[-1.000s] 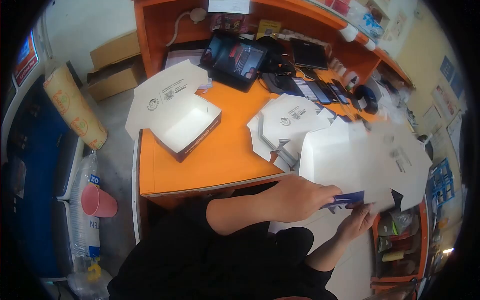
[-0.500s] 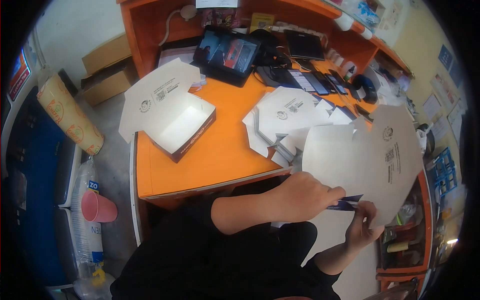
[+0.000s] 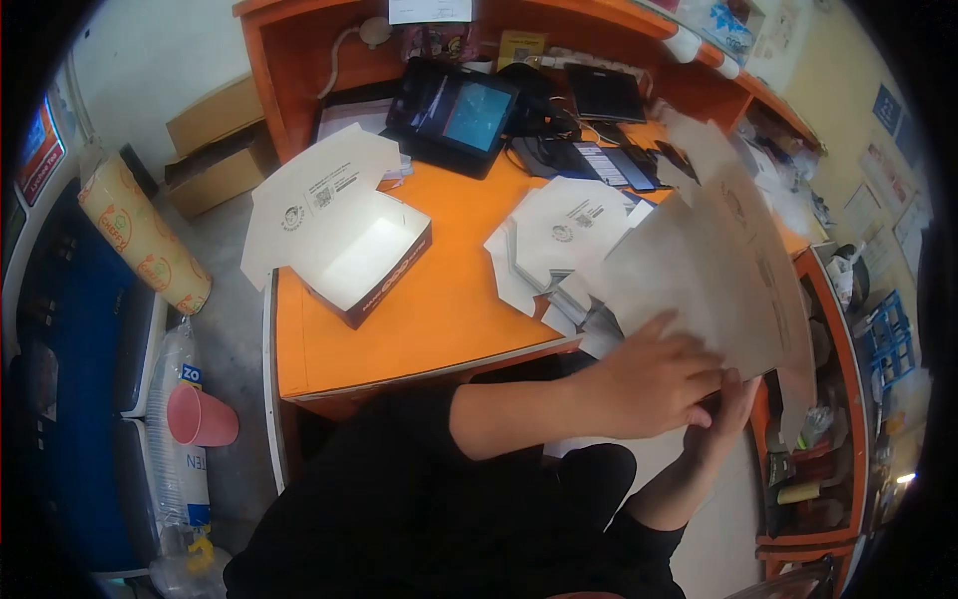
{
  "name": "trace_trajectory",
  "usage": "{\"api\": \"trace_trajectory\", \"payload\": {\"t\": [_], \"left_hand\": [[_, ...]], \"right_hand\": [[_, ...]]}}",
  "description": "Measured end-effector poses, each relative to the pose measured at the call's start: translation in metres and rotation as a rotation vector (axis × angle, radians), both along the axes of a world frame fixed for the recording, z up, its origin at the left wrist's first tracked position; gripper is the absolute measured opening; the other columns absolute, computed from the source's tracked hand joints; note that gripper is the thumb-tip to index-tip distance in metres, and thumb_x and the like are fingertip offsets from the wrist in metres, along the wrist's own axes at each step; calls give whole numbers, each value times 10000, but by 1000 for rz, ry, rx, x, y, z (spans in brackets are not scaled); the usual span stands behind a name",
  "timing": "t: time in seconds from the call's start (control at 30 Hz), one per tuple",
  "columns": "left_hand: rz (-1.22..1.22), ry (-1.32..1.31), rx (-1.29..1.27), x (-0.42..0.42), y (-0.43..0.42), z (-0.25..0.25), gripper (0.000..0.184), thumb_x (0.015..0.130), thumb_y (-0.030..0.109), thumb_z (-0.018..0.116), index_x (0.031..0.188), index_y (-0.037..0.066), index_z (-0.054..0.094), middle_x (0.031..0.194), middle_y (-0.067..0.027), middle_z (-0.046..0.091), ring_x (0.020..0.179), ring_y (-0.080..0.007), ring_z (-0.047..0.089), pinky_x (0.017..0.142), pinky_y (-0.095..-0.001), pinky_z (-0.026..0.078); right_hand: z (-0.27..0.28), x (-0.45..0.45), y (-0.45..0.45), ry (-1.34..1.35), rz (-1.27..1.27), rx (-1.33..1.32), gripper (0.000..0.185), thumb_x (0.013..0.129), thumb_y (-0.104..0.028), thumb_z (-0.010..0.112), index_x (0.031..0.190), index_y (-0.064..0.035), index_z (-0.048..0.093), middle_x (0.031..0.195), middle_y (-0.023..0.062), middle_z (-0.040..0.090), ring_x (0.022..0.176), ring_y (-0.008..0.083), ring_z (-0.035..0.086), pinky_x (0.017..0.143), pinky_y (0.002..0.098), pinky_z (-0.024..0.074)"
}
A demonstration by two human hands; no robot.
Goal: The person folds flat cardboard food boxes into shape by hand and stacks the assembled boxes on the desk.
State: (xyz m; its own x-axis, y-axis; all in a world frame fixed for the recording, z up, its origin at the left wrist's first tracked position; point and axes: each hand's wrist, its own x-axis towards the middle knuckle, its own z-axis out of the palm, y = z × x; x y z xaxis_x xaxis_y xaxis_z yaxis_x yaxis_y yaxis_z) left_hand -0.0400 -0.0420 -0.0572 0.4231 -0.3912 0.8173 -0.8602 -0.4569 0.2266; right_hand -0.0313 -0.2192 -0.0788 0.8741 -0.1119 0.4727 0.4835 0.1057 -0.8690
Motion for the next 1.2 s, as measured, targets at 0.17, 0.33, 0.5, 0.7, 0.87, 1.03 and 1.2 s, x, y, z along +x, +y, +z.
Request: {"api": "trace_trajectory", "payload": {"t": [0.17,0.33,0.5,0.7,0.87,1.03,1.2], "left_hand": [[385,-211,-214,20,60,51,390,798,222,753,1151,82,662,1321,-177,529,1232,-411,487,1065,-577,315],[524,-303,-313,45,85,52,292,846,191,692,1118,92,657,1222,-112,591,1171,-323,544,1020,-549,352],[389,103,-382,45,77,40,173,933,166,584,967,56,714,892,-133,702,858,-309,667,880,-451,458],[432,219,-293,73,60,-19,188,937,158,583,995,39,715,854,-158,705,806,-352,662,831,-462,500],[663,45,-72,79,52,-27,131,850,150,600,855,107,724,719,-67,670,705,-251,665,752,-409,475],[684,41,-27,76,66,-19,149,827,173,617,775,82,723,664,-54,654,654,-254,650,734,-404,471],[35,284,-117,53,94,-4,897,761,372,782,1494,114,333,1494,-257,317,1384,-433,327,1136,-494,285]], "right_hand": [[-18,33,-77,35,-51,8,711,856,-334,616,1431,8,375,1318,121,524,1196,248,520,995,372,417],[-13,43,-102,85,21,144,720,852,-343,617,1440,-6,374,1331,125,516,1210,257,514,1003,379,415],[-17,63,-72,83,60,122,729,848,-352,619,1449,-20,373,1345,129,507,1224,265,508,1011,386,413],[-19,56,-2,84,66,80,686,874,-335,611,1448,-38,382,1347,128,505,1224,257,511,1010,380,418],[-18,50,0,185,109,176,630,907,-309,631,1426,-35,403,1302,111,534,1190,232,525,991,362,426],[-23,51,-13,132,37,38,640,913,-396,583,1416,-35,419,1306,114,536,1185,238,533,979,376,432],[-2,39,-40,321,162,313,624,898,-428,602,1331,9,498,1233,143,596,1134,266,580,968,384,457]]}}
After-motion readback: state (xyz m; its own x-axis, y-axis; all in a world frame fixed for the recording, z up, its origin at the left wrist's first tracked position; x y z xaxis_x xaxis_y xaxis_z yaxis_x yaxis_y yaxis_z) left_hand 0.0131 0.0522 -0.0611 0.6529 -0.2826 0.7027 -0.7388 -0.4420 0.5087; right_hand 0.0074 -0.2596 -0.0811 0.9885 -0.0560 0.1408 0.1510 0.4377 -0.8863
